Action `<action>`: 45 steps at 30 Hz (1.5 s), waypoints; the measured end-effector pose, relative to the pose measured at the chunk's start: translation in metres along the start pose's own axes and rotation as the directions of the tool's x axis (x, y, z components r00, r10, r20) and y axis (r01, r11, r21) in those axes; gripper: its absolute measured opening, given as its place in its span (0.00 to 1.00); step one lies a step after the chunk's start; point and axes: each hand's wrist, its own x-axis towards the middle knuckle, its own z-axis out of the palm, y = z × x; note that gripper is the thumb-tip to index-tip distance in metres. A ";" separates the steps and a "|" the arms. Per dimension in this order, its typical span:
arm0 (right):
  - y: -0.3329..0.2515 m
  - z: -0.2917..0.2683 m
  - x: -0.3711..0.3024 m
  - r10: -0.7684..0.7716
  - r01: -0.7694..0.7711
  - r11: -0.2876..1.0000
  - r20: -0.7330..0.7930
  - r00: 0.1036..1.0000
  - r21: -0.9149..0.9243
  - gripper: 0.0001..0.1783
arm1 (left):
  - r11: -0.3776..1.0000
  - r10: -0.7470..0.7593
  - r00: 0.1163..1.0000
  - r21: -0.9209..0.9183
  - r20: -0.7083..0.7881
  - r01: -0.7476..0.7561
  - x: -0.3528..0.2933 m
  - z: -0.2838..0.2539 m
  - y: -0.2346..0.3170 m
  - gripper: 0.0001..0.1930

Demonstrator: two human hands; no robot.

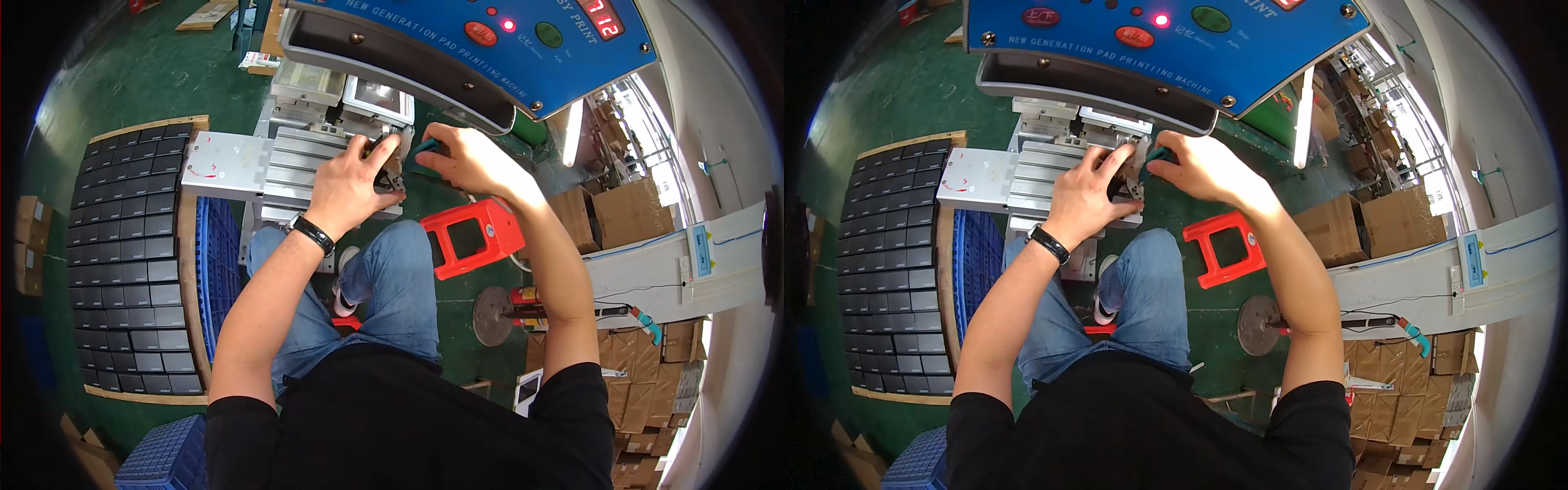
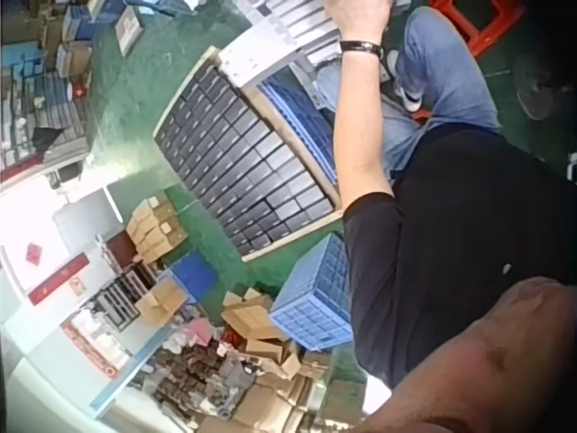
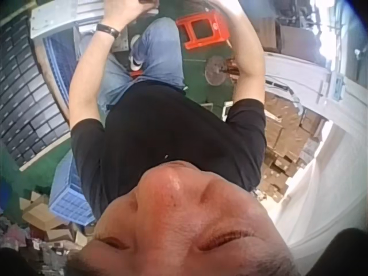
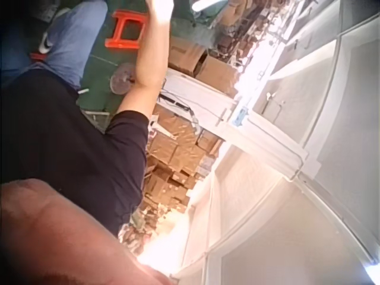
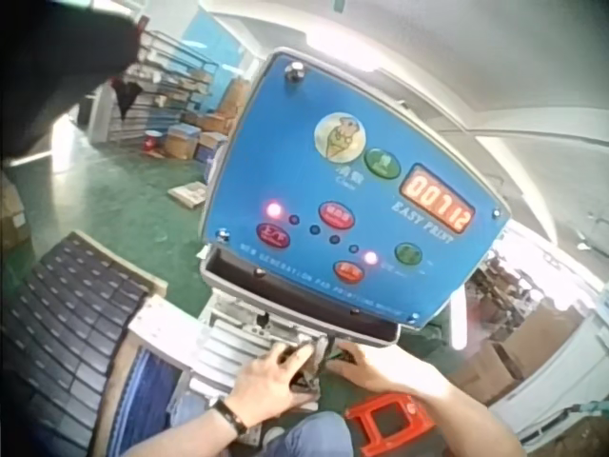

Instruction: Adjusting and cleaning a pad printing machine on a production floor.

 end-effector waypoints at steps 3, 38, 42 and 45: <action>0.022 -0.009 0.003 -0.179 0.176 0.983 0.083 0.980 0.048 0.16 | 1.000 0.015 1.000 0.000 -0.012 -0.015 0.000 0.000 -0.001 0.51; 0.026 0.006 0.042 -0.242 0.260 0.957 0.144 0.960 -0.128 0.19 | 1.000 -0.016 1.000 0.026 0.005 0.016 0.001 0.000 0.001 0.49; 0.017 0.009 0.027 -0.163 0.173 0.974 0.076 0.984 -0.149 0.21 | 1.000 -0.010 1.000 0.008 0.005 0.010 0.001 -0.002 0.001 0.49; 0.002 0.015 0.022 -0.080 0.074 0.977 -0.021 0.997 -0.201 0.21 | 1.000 0.007 1.000 0.002 -0.015 -0.007 0.002 -0.002 0.002 0.49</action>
